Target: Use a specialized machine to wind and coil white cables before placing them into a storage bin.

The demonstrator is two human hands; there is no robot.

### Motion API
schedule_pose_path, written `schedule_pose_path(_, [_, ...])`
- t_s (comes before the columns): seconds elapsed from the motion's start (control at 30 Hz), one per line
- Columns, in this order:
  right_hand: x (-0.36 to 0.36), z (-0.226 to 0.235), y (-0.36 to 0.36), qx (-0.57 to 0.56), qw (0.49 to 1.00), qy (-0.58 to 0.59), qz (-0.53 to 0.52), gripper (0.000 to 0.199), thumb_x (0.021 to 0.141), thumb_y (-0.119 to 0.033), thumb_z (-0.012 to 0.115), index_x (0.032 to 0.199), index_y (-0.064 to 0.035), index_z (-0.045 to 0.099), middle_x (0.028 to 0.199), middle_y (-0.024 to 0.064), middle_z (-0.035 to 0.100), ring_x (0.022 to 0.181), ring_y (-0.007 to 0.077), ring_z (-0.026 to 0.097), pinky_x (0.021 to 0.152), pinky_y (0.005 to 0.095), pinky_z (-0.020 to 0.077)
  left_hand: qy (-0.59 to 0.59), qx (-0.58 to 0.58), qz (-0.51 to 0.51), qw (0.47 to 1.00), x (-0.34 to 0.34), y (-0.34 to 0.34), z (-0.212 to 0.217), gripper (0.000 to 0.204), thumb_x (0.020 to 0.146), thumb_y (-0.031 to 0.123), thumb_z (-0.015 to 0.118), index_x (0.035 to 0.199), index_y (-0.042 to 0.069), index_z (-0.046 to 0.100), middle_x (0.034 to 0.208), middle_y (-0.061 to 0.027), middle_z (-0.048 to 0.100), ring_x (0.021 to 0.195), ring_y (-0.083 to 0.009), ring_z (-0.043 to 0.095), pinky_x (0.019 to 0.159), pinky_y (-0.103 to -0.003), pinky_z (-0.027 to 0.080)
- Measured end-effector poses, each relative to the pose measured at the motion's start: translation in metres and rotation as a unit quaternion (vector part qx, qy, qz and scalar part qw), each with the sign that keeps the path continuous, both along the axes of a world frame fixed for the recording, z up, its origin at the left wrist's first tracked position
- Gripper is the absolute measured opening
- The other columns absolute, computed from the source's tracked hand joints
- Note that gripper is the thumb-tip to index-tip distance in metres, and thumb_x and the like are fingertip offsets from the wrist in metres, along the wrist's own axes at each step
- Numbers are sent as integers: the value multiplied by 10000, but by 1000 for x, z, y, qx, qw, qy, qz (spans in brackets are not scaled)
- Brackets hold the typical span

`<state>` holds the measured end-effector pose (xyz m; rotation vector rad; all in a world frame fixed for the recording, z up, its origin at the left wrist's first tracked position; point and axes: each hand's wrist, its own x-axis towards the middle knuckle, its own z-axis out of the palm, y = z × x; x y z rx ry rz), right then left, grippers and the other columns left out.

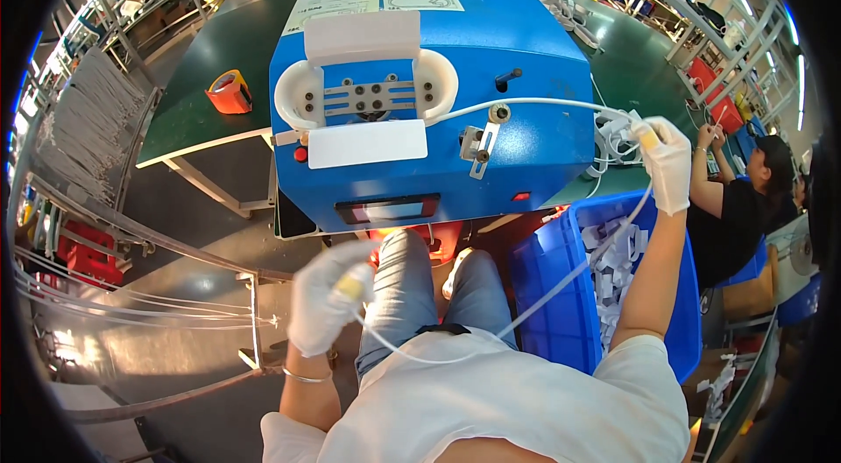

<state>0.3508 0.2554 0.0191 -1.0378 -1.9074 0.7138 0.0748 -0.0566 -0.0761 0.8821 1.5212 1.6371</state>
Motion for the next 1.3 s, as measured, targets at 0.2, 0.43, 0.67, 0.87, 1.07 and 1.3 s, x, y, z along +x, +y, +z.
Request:
schedule_pose_path(0.2, [20,-12,-14,-50,998,-32,12,180,857,-197,627,754,-50,649,575,-72,443,483,-5,335,436,171,205,-57,-145,-225,962,43,24,-40,284,915,190,584,1156,43,614,784,-28,619,693,-74,567,605,-216,456])
schedule_pose_path(0.43, [12,-14,-26,-150,986,14,66,189,846,-190,633,753,-25,638,566,-47,472,438,9,357,407,176,226,-33,-164,-320,932,71,40,-86,291,923,181,572,1174,36,598,859,-57,648,778,-97,598,730,-244,487])
schedule_pose_path(0.67, [-42,1,-55,-229,960,35,155,231,844,-214,636,772,6,619,633,27,581,383,48,411,372,189,311,48,-175,-278,943,66,39,-124,348,911,246,582,1189,37,580,1043,-98,646,937,-168,609,852,-290,478])
schedule_pose_path(0.87, [-52,0,-58,-249,948,63,187,255,852,-238,648,777,4,618,631,35,592,380,80,467,379,197,330,154,-241,-224,932,47,17,-154,322,885,259,593,1149,76,615,1042,-112,649,933,-203,618,844,-295,476])
schedule_pose_path(1.07, [-52,-1,-61,-241,953,77,167,255,854,-233,647,792,12,612,684,60,618,382,89,504,379,197,402,158,-243,-258,921,51,18,-149,278,877,190,603,1123,62,635,997,-79,648,890,-173,605,815,-276,474])
schedule_pose_path(1.3, [-55,-7,-64,-271,942,96,174,268,856,-248,654,772,3,610,541,16,519,361,84,475,353,203,380,79,-166,-318,930,67,45,-135,244,901,155,576,1106,43,646,889,-62,640,846,-132,596,790,-247,472])
